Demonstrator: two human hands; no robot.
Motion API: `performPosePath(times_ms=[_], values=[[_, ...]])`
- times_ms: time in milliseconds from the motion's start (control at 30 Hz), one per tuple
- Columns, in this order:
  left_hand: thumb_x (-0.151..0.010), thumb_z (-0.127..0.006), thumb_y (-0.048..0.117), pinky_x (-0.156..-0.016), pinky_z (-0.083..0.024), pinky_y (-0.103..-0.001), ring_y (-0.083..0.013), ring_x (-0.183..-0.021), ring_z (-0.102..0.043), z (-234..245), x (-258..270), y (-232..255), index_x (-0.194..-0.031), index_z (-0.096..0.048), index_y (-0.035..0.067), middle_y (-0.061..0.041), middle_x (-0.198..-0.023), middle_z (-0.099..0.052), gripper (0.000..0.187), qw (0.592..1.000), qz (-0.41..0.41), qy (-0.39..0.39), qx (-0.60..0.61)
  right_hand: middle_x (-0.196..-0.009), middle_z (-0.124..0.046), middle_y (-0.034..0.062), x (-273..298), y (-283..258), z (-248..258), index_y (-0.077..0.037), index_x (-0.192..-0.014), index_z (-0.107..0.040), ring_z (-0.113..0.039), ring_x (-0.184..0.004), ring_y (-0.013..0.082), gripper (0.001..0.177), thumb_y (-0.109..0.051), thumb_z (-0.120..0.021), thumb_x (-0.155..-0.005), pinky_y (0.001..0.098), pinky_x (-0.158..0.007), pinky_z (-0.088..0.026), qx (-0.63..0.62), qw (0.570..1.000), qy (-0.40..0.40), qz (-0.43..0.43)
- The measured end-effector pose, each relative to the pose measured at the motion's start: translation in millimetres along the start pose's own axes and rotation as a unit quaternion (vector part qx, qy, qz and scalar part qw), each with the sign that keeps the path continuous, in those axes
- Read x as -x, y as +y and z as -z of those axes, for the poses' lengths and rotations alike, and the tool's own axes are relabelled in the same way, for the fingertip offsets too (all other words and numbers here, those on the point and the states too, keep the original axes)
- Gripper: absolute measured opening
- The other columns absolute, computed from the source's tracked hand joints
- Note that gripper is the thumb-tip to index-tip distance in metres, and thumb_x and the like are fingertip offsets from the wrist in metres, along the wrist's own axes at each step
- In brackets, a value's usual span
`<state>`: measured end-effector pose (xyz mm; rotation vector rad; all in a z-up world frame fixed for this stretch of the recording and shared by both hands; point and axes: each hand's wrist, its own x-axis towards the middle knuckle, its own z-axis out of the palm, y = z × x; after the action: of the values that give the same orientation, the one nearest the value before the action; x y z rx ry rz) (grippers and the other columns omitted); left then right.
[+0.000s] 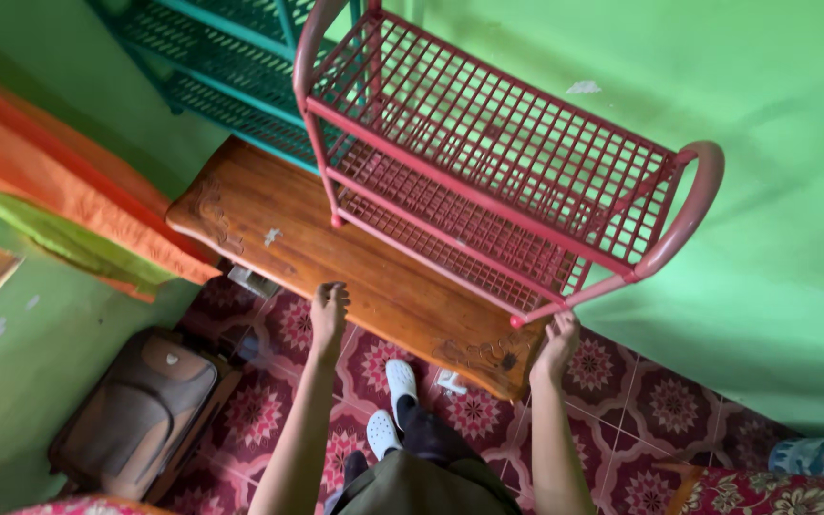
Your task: The person disassembles two plastic storage racks on a wooden table. They remove the handles and shelves from a pink rack, then detach the handles and shelves from a green rack, placing the removed parts on the table.
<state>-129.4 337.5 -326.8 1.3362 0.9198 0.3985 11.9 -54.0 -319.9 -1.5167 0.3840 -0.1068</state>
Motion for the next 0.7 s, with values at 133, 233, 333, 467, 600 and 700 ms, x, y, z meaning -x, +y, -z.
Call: performPosePath(times_ms=[133,233,333,467,600,700], values=[[-0.100,-0.050,0.023,-0.069,-0.049,-0.029,-0.0133,-0.081,-0.059,-4,-68,-2,-0.116,-0.063,0.003,-0.005,-0.094,-0.065,0.029,0.999,-0.019,0.008,0.025,-0.140,-0.056,0.0052,-11,8,-9,-0.016,-0.142,-0.047,-0.052,-0.131,0.0172,0.046,-0.039,-0.052,-0.102,0.0378,-0.107,-0.040,-0.036,0.993,-0.003,-0.109],[-0.101,-0.054,0.027,-0.066,-0.045,-0.028,-0.0110,-0.077,-0.054,-8,-107,8,-0.116,-0.062,0.006,-0.001,-0.091,-0.060,0.026,0.993,0.006,0.010,0.120,-0.136,-0.059,0.0065,-7,13,-21,-0.010,-0.141,-0.056,-0.057,-0.122,0.0185,0.048,-0.045,-0.056,-0.108,0.0405,-0.108,-0.043,-0.105,0.968,-0.003,-0.229],[-0.104,-0.049,0.036,-0.065,-0.046,-0.026,-0.0096,-0.078,-0.055,-12,-143,27,-0.114,-0.063,0.010,0.000,-0.094,-0.060,0.031,0.998,-0.003,0.038,0.057,-0.128,-0.058,-0.0021,-9,9,-38,-0.024,-0.127,-0.059,-0.059,-0.114,0.0144,0.033,-0.042,-0.055,-0.101,0.0341,-0.102,-0.050,-0.098,0.961,0.064,-0.251],[-0.100,-0.054,0.037,-0.066,-0.042,-0.030,-0.0129,-0.080,-0.049,-17,-178,43,-0.119,-0.064,0.013,0.001,-0.097,-0.057,0.032,0.996,0.055,0.031,0.059,-0.109,-0.062,-0.0019,-10,6,-41,-0.020,-0.112,-0.062,-0.060,-0.095,0.0151,0.026,-0.044,-0.058,-0.103,0.0322,-0.083,-0.049,-0.191,0.941,0.078,-0.269],[-0.097,-0.052,0.038,-0.078,-0.042,-0.032,-0.0130,-0.092,-0.053,-22,-205,48,-0.120,-0.066,0.016,0.002,-0.107,-0.062,0.034,0.997,0.063,-0.025,0.035,-0.091,-0.064,-0.0014,-8,1,-45,-0.016,-0.099,-0.063,-0.061,-0.076,0.0168,0.029,-0.044,-0.061,-0.105,0.0322,-0.063,-0.045,-0.265,0.922,0.034,-0.280],[-0.096,-0.047,0.035,-0.089,-0.040,-0.031,-0.0096,-0.102,-0.056,-35,-228,53,-0.116,-0.068,0.017,0.003,-0.112,-0.067,0.034,0.993,0.062,-0.096,0.009,-0.090,-0.066,0.0009,-16,-5,-52,-0.013,-0.095,-0.062,-0.063,-0.076,0.0175,0.030,-0.041,-0.057,-0.104,0.0334,-0.062,-0.046,-0.222,0.932,0.057,-0.280]])
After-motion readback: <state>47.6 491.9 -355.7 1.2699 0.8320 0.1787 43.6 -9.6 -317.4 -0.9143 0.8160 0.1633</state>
